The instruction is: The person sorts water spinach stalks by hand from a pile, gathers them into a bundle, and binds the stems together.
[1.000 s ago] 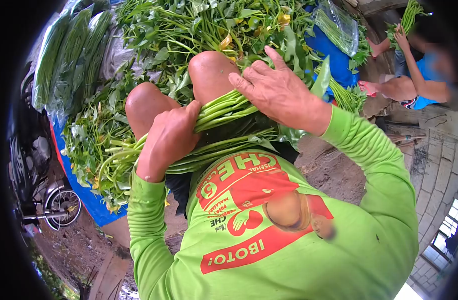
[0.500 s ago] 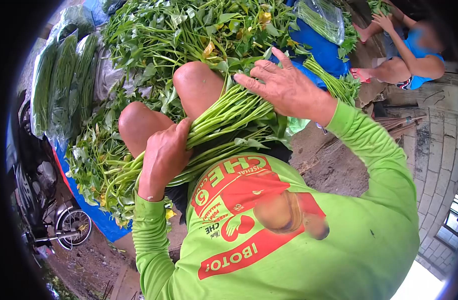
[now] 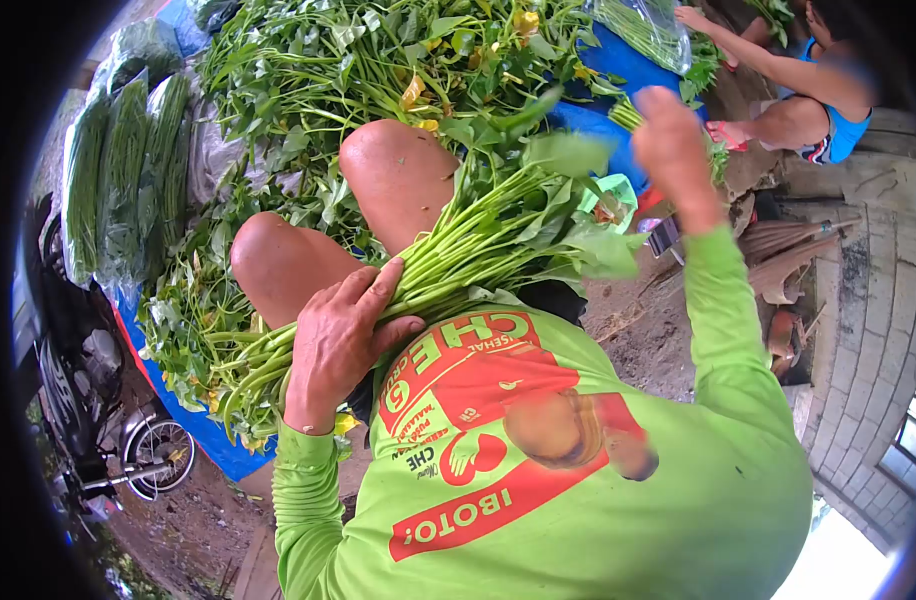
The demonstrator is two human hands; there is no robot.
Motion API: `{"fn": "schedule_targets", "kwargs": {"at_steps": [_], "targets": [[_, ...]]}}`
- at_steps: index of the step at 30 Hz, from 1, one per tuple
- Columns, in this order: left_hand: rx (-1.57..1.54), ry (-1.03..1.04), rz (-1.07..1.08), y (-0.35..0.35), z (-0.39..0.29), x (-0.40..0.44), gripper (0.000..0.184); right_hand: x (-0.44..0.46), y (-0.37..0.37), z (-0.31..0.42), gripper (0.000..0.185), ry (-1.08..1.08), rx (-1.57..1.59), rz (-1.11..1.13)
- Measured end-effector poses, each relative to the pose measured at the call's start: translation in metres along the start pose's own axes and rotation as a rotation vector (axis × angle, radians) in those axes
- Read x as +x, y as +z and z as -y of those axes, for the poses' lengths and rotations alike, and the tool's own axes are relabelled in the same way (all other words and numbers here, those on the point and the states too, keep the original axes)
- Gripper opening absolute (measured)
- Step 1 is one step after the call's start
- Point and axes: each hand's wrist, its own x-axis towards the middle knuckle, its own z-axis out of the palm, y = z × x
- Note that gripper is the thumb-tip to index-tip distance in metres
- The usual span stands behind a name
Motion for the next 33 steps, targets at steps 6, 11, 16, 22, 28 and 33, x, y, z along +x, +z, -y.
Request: {"fn": "schedule_targets", "kwargs": {"at_steps": [6, 11, 16, 22, 28, 33], "targets": [[-0.027, 0.100, -0.056, 0.005, 0.006, 0.007, 0.063, 0.003, -0.125, 0.266, 0.036, -0.505, 1.356, 0.078], [0.155, -0.285, -0.226, -0.020, 0.025, -0.086, 0.086, -0.023, -0.017, 0.336, 0.079, -0.810, 1.088, 0.410], [0.291, -0.408, -0.208, -0.006, 0.038, -0.114, 0.094, -0.023, -0.043, 0.344, 0.088, -1.009, 0.827, 0.536], [0.066, -0.303, -0.080, -0.020, 0.064, -0.099, 0.064, -0.034, -0.051, 0.345, 0.084, -1.003, 0.682, 0.442], [0.338, -0.240, -0.059, -0.078, 0.043, -0.074, 0.058, -0.026, -0.061, 0.333, 0.074, -0.866, 0.795, 0.304], [0.404, -0.086, -0.027, -0.093, 0.076, -0.043, 0.064, -0.005, -0.047, 0.344, 0.061, -0.733, 0.705, 0.301]]}}
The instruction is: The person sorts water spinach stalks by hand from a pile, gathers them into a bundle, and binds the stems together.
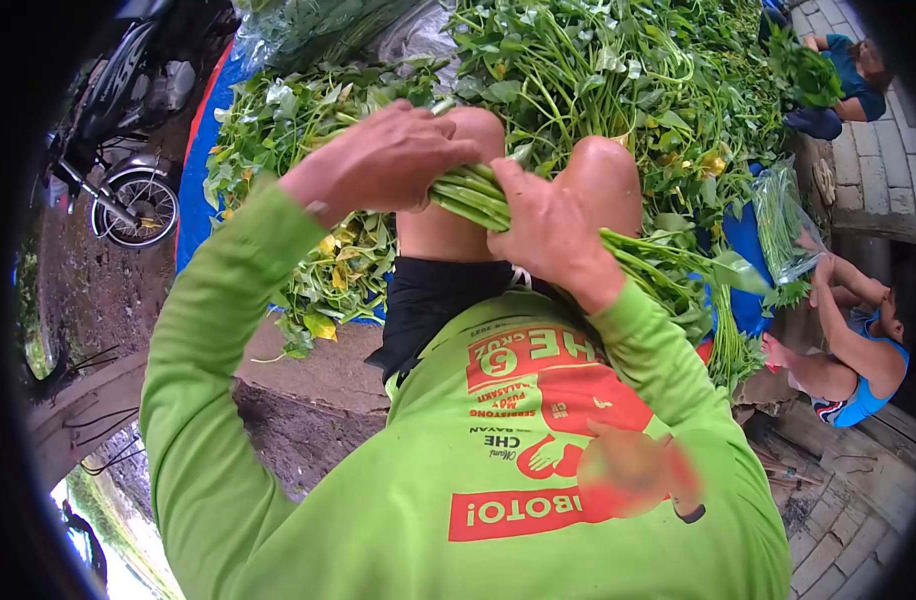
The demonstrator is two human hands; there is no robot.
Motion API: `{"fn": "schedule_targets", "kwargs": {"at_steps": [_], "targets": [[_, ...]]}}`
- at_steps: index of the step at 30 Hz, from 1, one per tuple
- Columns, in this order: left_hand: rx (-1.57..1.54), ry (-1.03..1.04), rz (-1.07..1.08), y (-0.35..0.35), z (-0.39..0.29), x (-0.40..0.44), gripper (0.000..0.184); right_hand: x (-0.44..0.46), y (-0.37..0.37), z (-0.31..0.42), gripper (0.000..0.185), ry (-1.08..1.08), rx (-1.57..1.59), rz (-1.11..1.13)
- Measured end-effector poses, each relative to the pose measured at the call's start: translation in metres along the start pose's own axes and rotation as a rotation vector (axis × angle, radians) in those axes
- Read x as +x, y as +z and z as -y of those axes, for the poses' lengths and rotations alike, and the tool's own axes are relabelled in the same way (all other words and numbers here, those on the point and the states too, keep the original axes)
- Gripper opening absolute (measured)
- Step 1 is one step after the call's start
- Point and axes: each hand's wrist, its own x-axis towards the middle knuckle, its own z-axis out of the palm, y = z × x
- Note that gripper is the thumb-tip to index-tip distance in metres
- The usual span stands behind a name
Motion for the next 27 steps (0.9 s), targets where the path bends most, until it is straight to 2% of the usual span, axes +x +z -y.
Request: {"fn": "schedule_targets", "kwargs": {"at_steps": [2, 3, 6, 7, 10, 11, 14, 15, 17, 18, 20, 21, 22, 23, 24, 25, 26, 27], "targets": [[-0.001, 0.043, 0.043, 0.020, 0.020, 0.006, 0.068, 0.005, -0.005, 0.007, 0.056, -0.001, -0.015, 0.002], [-0.009, 0.069, -0.030, 0.005, 0.013, 0.006, 0.060, 0.006, -0.010, 0.011, 0.056, 0.004, -0.016, 0.003], [0.035, -0.119, 0.315, -0.031, -0.006, 0.008, 0.046, -0.006, -0.003, 0.012, 0.061, 0.036, -0.002, 0.027], [0.034, -0.033, 0.152, -0.021, 0.003, 0.003, 0.038, -0.006, -0.003, 0.013, 0.062, 0.038, 0.005, 0.032], [-0.010, 0.042, 0.114, -0.014, 0.016, 0.006, 0.043, -0.004, 0.008, 0.005, 0.066, -0.007, 0.035, -0.005], [0.020, 0.012, 0.113, 0.010, 0.032, 0.011, 0.053, -0.005, 0.013, 0.001, 0.068, -0.029, 0.049, -0.029], [0.027, 0.079, -0.087, 0.027, 0.044, 0.017, 0.064, 0.006, 0.027, -0.004, 0.072, 0.055, 0.046, 0.010], [0.050, -0.012, 0.017, 0.022, 0.040, 0.018, 0.068, 0.012, 0.017, -0.002, 0.075, 0.140, 0.036, 0.138], [0.238, -0.007, -0.286, 0.007, 0.022, 0.013, 0.069, 0.020, -0.001, -0.003, 0.075, 0.190, 0.129, 0.245], [0.137, -0.007, -0.438, -0.003, 0.001, 0.007, 0.063, 0.023, -0.007, -0.006, 0.075, 0.219, 0.181, 0.305], [-0.073, 0.042, -0.744, -0.024, -0.043, -0.004, 0.056, 0.023, -0.002, -0.030, 0.075, 0.110, 0.385, 0.211], [-0.294, -0.080, -0.470, -0.026, -0.061, -0.026, 0.049, 0.025, -0.011, -0.034, 0.077, 0.088, 0.449, 0.207], [-0.699, -0.382, -0.110, -0.021, -0.082, -0.037, 0.051, 0.027, -0.020, -0.036, 0.078, 0.060, 0.509, 0.209], [-1.080, -0.533, 0.119, -0.009, -0.084, -0.032, 0.058, 0.030, -0.040, -0.030, 0.080, 0.195, 0.517, 0.267], [-1.240, -0.496, -0.003, 0.020, -0.086, -0.028, 0.065, 0.030, -0.059, -0.022, 0.081, 0.145, 0.483, 0.241], [-1.473, -0.382, -0.462, 0.057, -0.095, -0.003, 0.072, 0.032, -0.078, -0.014, 0.082, 0.085, 0.447, 0.216], [-1.622, -0.288, -0.747, 0.059, -0.097, 0.020, 0.080, 0.034, -0.089, -0.006, 0.084, 0.018, 0.409, 0.190], [-1.726, -0.136, -1.020, 0.061, -0.099, 0.042, 0.090, 0.036, -0.090, -0.002, 0.096, -0.110, 0.453, 0.100]]}}
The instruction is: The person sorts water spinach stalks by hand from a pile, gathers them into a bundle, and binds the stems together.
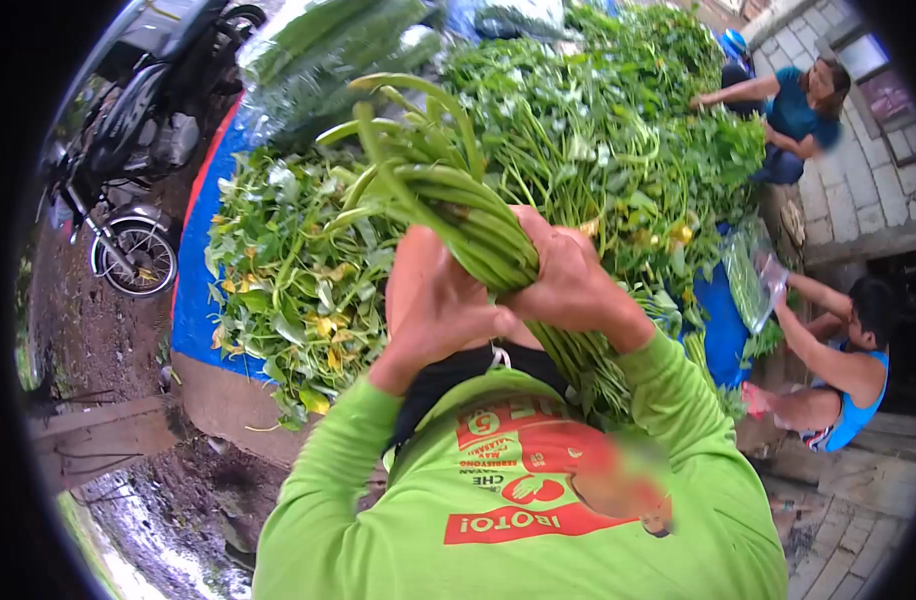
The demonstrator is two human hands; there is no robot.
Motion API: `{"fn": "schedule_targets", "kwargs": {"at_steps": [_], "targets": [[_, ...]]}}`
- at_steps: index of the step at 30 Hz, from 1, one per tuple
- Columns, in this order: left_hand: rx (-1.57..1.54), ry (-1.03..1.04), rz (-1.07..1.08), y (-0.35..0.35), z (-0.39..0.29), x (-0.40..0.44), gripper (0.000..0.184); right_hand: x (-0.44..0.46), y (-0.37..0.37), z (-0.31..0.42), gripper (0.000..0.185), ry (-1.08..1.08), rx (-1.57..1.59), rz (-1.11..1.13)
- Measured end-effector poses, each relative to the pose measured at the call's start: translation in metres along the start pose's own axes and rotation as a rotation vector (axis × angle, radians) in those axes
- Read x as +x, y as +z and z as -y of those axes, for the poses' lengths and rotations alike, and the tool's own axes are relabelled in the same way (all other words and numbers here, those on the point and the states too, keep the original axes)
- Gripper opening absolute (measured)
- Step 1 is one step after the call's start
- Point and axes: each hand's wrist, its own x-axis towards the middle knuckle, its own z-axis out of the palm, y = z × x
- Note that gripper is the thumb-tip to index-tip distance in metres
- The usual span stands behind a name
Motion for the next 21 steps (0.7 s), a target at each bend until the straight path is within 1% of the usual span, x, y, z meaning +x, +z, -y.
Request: {"fn": "schedule_targets", "kwargs": {"at_steps": [1, 3, 4, 5, 6, 7, 8, 9, 10, 11, 12, 13, 15, 16, 17, 18, 19, 20, 21], "targets": [[-0.105, 0.065, 0.002, 0.005, -0.008, 0.026, 0.099, 0.005, -0.001, 0.015, 0.099, -0.066, -0.072, -0.072], [-0.199, 0.175, 0.014, 0.013, -0.048, 0.070, 0.108, 0.023, -0.010, 0.060, 0.105, -0.232, -0.208, -0.251], [-0.190, 0.210, 0.017, 0.021, -0.081, 0.087, 0.107, 0.034, -0.017, 0.080, 0.110, -0.318, -0.237, -0.308], [-0.178, 0.243, 0.020, 0.029, -0.113, 0.102, 0.106, 0.042, -0.023, 0.107, 0.109, -0.315, -0.259, -0.333], [-0.096, 0.271, 0.066, 0.024, -0.147, 0.112, 0.093, 0.048, -0.024, 0.137, 0.109, -0.309, -0.270, -0.356], [0.032, 0.359, 0.068, 0.021, -0.181, 0.114, 0.082, 0.052, -0.022, 0.163, 0.108, -0.298, -0.272, -0.377], [0.156, 0.441, 0.073, 0.022, -0.213, 0.116, 0.073, 0.054, -0.020, 0.182, 0.110, -0.324, -0.199, -0.337], [0.272, 0.513, 0.075, 0.024, -0.241, 0.115, 0.063, 0.058, -0.014, 0.186, 0.105, -0.501, -0.334, -0.459], [0.490, 0.427, 0.130, 0.024, -0.269, 0.109, 0.060, 0.060, -0.002, 0.176, 0.101, -0.647, -0.466, -0.575], [0.692, 0.314, 0.180, 0.021, -0.292, 0.102, 0.057, 0.047, -0.001, 0.170, 0.097, -0.636, -0.478, -0.499], [0.883, 0.181, 0.234, 0.019, -0.299, 0.100, 0.055, 0.034, -0.001, 0.163, 0.095, -0.624, -0.489, -0.423], [0.839, -0.003, 0.307, 0.014, -0.288, 0.099, 0.053, 0.021, 0.000, 0.155, 0.093, -0.610, -0.499, -0.347], [0.692, -0.419, 0.447, 0.006, -0.241, 0.085, 0.049, -0.020, 0.006, 0.114, 0.092, -0.368, -0.279, -0.013], [0.629, -0.507, 0.414, 0.001, -0.194, 0.064, 0.049, -0.047, 0.013, 0.087, 0.085, -0.212, -0.155, 0.104], [0.546, -0.656, 0.435, 0.006, -0.152, 0.042, 0.050, -0.071, 0.022, 0.046, 0.075, -0.184, 0.021, 0.141], [0.470, -0.742, 0.469, -0.003, -0.104, 0.022, 0.051, -0.093, 0.034, -0.005, 0.065, -0.156, 0.197, 0.152], [0.404, -0.803, 0.507, -0.007, -0.067, 0.010, 0.051, -0.112, 0.039, -0.027, 0.054, -0.107, 0.395, 0.088], [0.352, -0.865, 0.516, 0.000, -0.050, 0.007, 0.051, -0.131, 0.044, -0.049, 0.044, -0.073, 0.595, 0.015], [0.308, -0.907, 0.520, 0.008, -0.039, 0.007, 0.050, -0.148, 0.043, -0.057, 0.033, -0.020, 0.816, -0.116]]}}
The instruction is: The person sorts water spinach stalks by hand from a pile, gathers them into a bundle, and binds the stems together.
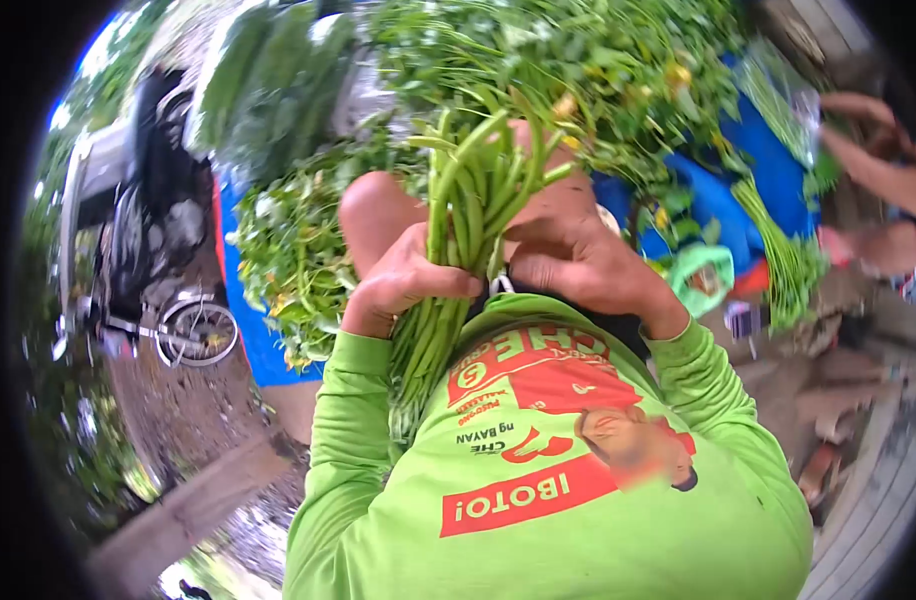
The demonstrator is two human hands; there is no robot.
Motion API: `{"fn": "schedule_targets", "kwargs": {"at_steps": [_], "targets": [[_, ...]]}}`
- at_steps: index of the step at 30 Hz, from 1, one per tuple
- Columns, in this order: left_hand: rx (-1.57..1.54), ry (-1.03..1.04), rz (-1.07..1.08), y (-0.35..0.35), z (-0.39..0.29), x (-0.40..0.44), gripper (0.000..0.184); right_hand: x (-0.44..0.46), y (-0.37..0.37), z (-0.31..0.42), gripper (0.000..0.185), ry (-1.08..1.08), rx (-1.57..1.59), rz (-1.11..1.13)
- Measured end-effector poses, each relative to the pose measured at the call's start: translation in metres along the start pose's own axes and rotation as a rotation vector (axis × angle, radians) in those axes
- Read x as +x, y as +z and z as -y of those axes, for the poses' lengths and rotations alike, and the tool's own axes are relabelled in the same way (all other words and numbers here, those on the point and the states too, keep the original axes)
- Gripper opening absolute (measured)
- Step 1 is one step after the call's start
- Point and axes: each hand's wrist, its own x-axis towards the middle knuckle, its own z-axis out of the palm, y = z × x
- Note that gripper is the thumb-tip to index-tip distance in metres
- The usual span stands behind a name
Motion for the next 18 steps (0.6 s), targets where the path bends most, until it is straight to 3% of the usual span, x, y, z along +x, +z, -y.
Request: {"fn": "schedule_targets", "kwargs": {"at_steps": [1, 4, 7, 8, 10, 12, 14, 16, 18], "targets": [[-0.043, -0.023, 0.024, 0.005, 0.001, 0.011, 0.050, -0.014, -0.001, 0.004, 0.029, 0.016, 0.017, -0.202], [0.087, -0.024, 0.070, 0.021, -0.012, 0.035, 0.046, -0.027, -0.004, 0.003, 0.029, -0.037, -0.016, -0.469], [0.494, -0.028, 0.043, 0.038, 0.005, 0.070, 0.049, -0.026, -0.027, -0.015, 0.029, 0.089, -0.292, -0.701], [0.597, -0.062, 0.018, 0.048, 0.017, 0.074, 0.051, -0.028, -0.044, -0.054, 0.030, 0.103, -0.070, -0.709], [0.688, -0.090, -0.006, 0.053, 0.021, 0.081, 0.053, -0.056, -0.077, -0.099, 0.025, 0.179, -0.451, -0.692], [0.723, -0.064, -0.093, 0.052, 0.026, 0.075, 0.055, -0.078, -0.092, -0.079, 0.019, 0.213, -0.124, -0.729], [0.759, -0.129, -0.135, 0.054, 0.023, 0.076, 0.060, -0.076, -0.103, -0.037, 0.014, 0.063, -0.579, -0.947], [0.878, -0.148, -0.206, 0.053, 0.028, 0.077, 0.062, -0.057, -0.094, 0.012, 0.029, -0.248, -0.977, -0.678], [0.909, -0.174, -0.191, 0.054, 0.025, 0.079, 0.067, -0.030, -0.074, 0.040, 0.038, -0.366, -1.194, -0.363]]}}
